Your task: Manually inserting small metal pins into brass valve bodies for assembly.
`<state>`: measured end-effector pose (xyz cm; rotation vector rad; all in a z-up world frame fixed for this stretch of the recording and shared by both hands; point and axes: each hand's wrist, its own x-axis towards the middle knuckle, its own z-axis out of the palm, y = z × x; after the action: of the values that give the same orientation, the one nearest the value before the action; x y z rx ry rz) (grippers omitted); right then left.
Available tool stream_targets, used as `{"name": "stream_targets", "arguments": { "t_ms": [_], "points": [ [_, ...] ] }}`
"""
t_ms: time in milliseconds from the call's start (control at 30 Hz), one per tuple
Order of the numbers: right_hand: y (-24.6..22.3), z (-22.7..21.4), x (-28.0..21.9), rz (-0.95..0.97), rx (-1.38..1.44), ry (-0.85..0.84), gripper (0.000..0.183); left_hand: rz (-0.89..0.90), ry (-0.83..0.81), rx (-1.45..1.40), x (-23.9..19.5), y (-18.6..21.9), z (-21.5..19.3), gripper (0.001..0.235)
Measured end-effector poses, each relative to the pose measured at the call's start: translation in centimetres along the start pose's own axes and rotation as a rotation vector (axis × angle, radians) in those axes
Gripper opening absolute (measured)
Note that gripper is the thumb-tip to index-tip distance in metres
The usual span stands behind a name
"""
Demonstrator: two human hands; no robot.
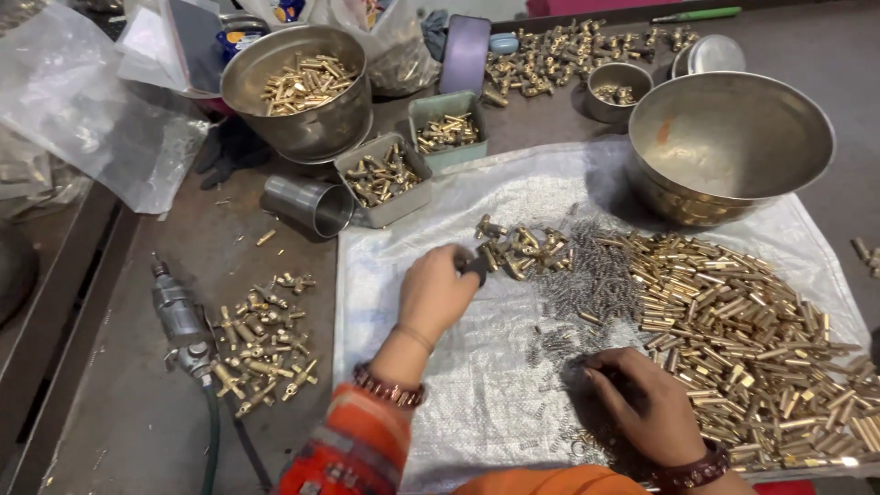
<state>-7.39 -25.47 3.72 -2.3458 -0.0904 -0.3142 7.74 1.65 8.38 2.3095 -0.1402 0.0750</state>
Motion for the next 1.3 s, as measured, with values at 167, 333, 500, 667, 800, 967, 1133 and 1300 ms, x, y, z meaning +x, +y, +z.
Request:
{"name": "stream_targets", "arguments": {
  "t_ms": [167,333,500,667,800,967,1133,1300],
  "points": [
    [-0.2,-0.3,0.3,0.059,-0.013,-0.026,0.022,-0.283,-0.078,-0.025,4.8,-1.6,5.2,0.028],
    [0.0,-0.2,0.5,0.044,0.005,-0.032,0.022,-0.364,-0.074,-0.120,5.0,-5.0,7.9,0.027],
    [-0.4,-0.1,0.6,0.016,-0.015,-0.063,0.020,-0.190,-0.067,-0.371,2.8,-4.4,6.8,0.031],
    [-2.0,-1.2,2.0,0.022,0.014,-0.034,0.021,-0.127,-0.073,-0.360,0.4,-3.2,6.4,0.030],
    [-3.3,-2.6,5.1,-0.155,-0.158,-0.121,0.019,-0.034,-0.124,-0.616,-2.2,-3.8,7.1,0.031],
    [-2.0,0.4,6.5,-0.275,-0.424,-0.246,0.031,-0.175,-0.273,-0.783,-9.0,-0.2,7.6,0.051],
    [-1.9,1.3,6.1,-0.300,-0.517,-0.244,0.042,0.246,-0.208,-0.442,-12.8,-0.2,8.4,0.037],
    [-2.8,0.6,5.3,-0.142,-0.607,-0.339,0.040,-0.294,-0.613,-0.948,-11.5,-0.2,8.8,0.025]
  ]
}}
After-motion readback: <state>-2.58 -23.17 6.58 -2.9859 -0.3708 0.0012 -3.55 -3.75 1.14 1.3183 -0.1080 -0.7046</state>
